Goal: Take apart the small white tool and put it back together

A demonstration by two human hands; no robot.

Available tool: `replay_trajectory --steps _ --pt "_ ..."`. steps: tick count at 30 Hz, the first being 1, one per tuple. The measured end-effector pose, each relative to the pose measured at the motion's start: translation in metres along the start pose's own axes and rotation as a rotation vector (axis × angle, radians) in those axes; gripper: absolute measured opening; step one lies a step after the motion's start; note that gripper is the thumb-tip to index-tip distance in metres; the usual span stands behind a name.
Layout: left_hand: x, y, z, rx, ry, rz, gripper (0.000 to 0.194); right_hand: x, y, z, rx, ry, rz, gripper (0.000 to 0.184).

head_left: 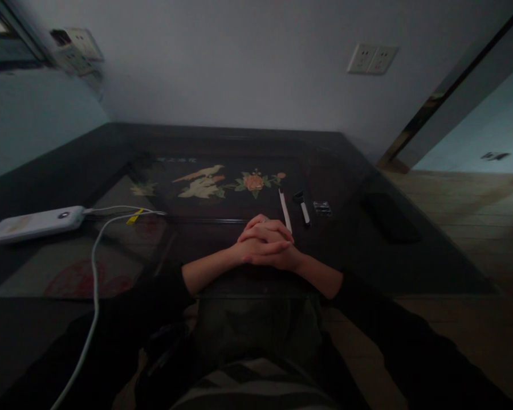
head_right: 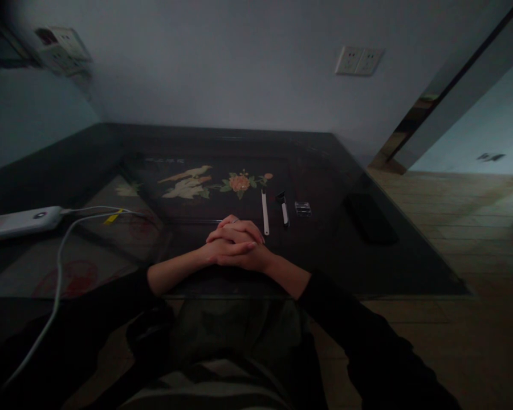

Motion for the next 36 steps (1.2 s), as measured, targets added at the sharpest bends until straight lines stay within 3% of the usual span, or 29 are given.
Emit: replay_trajectory --steps 11,15,19,36 --pt "-0.0005 -0.0008 -0.0017 -0.046 -0.028 -0.018 0.021 -0.0009 -0.0013 -0.0013 0.006 0.0 0.031 0.033" --pt "0.0001 0.0026 -0.001 -0.004 -0.025 -0.033 0.031 -0.0005 -0.005 -0.0009 -0.055 -0.005 0.009 0.035" --pt "0.0002 0.0043 -0.0001 0.016 0.0 -0.056 0.038 -0.0008 -0.0013 -0.0018 -0.006 0.001 0.024 0.035" --pt "0.0023 -0.0016 -0.0008 -0.019 -0.023 -0.015 0.023 -0.0007 0.0015 -0.0019 0.018 -0.008 0.033 0.037"
Point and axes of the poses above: each hand's wrist, its own z-axis away from the middle knuckle, its own x-axis out of the palm, y = z × x, the point moved 9 cm from there along -z, towards the middle knuckle, and after that the axes turned 14 degrees about -z, right-handed, at the moved point
